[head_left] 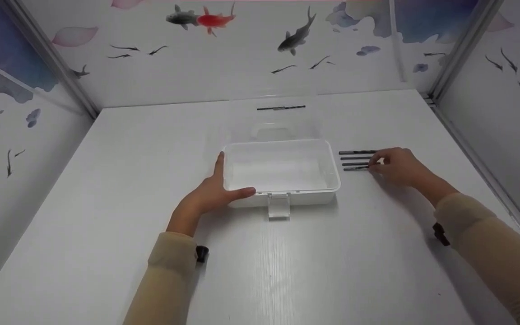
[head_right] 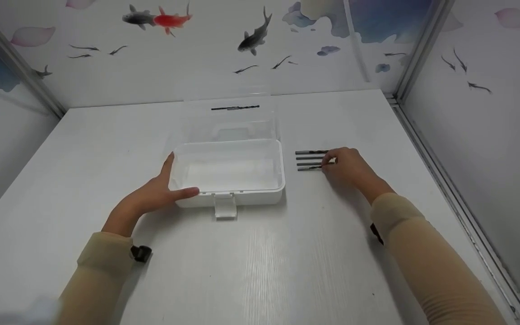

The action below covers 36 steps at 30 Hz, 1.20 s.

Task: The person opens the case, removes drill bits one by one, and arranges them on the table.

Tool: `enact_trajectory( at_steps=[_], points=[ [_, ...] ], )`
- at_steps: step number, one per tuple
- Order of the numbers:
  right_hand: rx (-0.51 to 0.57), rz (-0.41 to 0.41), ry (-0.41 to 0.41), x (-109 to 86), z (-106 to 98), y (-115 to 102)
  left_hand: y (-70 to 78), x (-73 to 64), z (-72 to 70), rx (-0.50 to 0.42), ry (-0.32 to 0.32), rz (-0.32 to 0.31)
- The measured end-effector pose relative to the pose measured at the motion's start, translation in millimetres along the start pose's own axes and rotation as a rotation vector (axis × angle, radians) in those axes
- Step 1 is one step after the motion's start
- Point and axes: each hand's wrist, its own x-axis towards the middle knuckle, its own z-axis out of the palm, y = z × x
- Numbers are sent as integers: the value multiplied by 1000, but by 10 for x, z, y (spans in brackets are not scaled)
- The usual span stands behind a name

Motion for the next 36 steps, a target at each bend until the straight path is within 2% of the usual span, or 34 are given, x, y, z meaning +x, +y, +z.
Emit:
enact_trajectory(
  at_steps=[13, 22, 36],
  points=[
    [-136, -47, -4, 9, 76, 11, -17, -39, 17, 0, -2, 7],
    [-141, -55, -4, 15, 59, -6, -7, -26, 11, 1, -3, -4],
    [-135, -52, 6, -2, 52, -7, -4, 1, 11, 1, 1, 17]
  ],
)
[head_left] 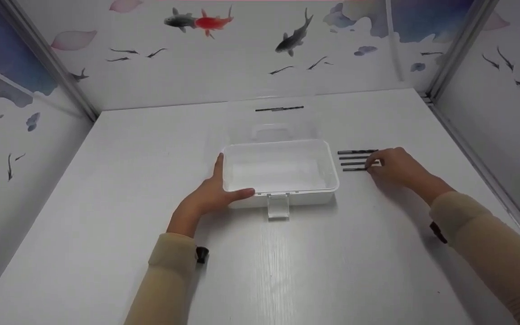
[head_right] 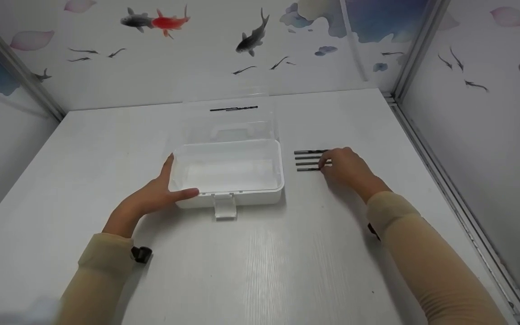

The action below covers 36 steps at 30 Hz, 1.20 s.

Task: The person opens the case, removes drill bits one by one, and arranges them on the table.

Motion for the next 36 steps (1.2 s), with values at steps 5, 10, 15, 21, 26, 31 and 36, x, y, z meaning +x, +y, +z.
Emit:
enact_trajectory(
  at_steps=[5, 10, 15, 21, 26, 31, 36],
  points=[
    [-19, -22, 8, 17, 7, -3, -6, -6, -3, -4, 2, 2],
    [-27, -23, 3, -15, -19, -8, 12, -11, -8, -3, 1, -4],
    [-11, -10, 12, -38, -57, -2, 16, -13, -3, 0, 3, -4],
    [15, -27, 38, -33, -100, 38, 21, -15, 8, -13, 7, -10],
    [20, -31, 30, -31, -134, 46, 8, 1, 8, -3, 2, -13],
    [4, -57, 38, -16, -251, -4, -10, -1, -6, -6, 11, -14],
    [-13, -71, 62, -20, -465, -66, -15, 7, -12, -6, 1, 5]
  ],
)
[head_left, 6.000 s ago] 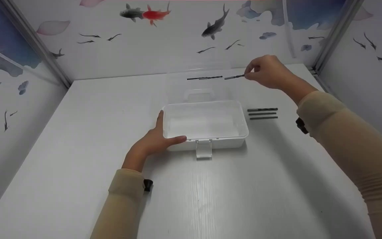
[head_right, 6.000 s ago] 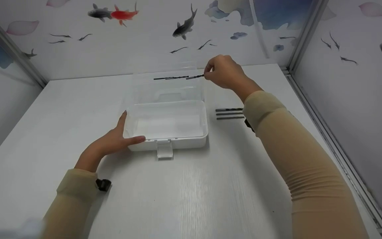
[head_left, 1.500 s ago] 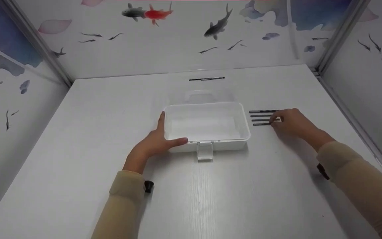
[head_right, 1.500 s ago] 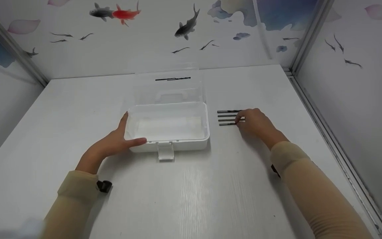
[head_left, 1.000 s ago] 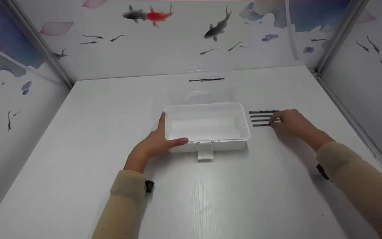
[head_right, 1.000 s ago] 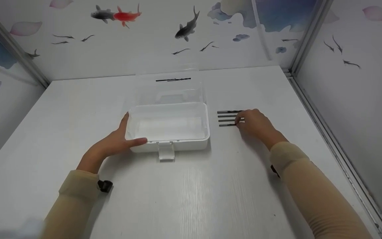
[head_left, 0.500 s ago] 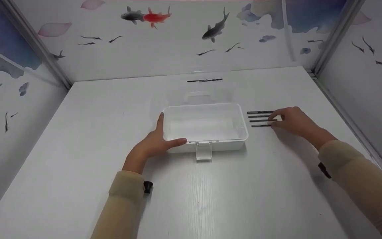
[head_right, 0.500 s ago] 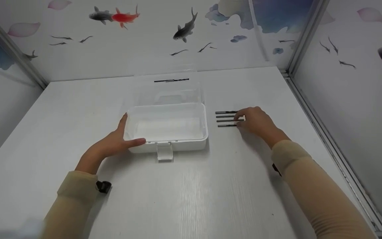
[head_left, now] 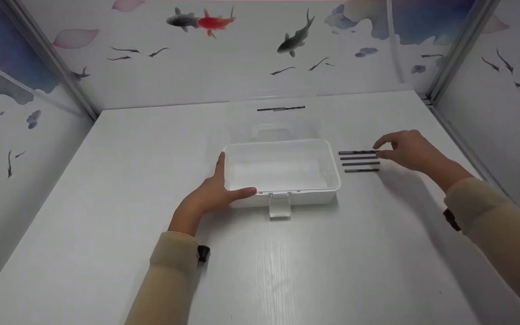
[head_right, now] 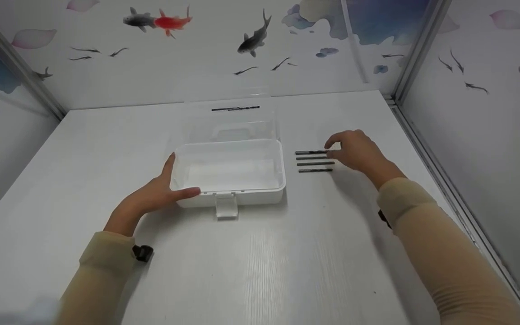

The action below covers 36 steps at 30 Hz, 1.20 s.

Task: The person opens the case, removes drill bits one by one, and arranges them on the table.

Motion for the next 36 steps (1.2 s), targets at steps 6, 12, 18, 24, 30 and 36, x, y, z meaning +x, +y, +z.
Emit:
enact_trajectory(
  at_steps=[6, 12, 18, 24, 30, 36],
  points=[
    [-13, 2, 11, 74, -287, -159, 41, 1, -23, 3, 16, 1],
    [-18, -2, 35, 179, -506, -357, 77, 14, -10, 3, 16, 9],
    [46, -12, 48, 364, -675, -580, 35, -1, -5, 7, 12, -1],
    [68, 3, 35, 558, -861, -861, 22, -8, -6, 2, 16, 5],
    [73, -51, 53, 725, -894, -1179, 11, -15, 25, 16, 23, -9],
    [74, -75, 38, 868, -865, -1405, 49, -11, 8, 15, 25, -13]
  ],
)
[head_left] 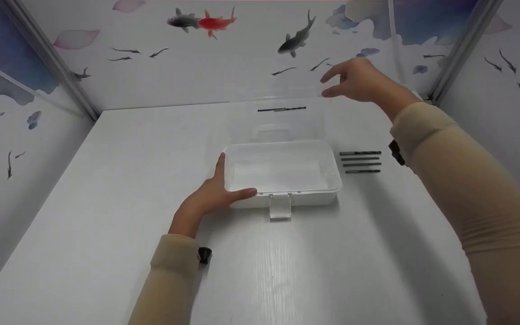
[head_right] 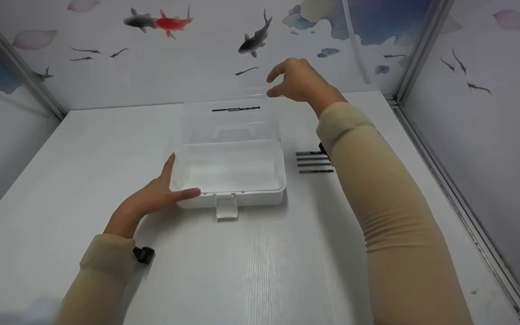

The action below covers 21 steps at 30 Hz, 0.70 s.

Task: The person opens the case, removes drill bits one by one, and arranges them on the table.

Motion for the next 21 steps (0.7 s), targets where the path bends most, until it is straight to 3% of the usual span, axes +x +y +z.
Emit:
enact_trajectory(
  at_steps=[11, 21],
  points=[
    [66, 25, -24, 205, 273, -204, -18, -12, -2, -7, -11, -17],
    [154, 94, -58, 344, 531, -192, -27, 11, -2, -8, -13, -8]
  ],
)
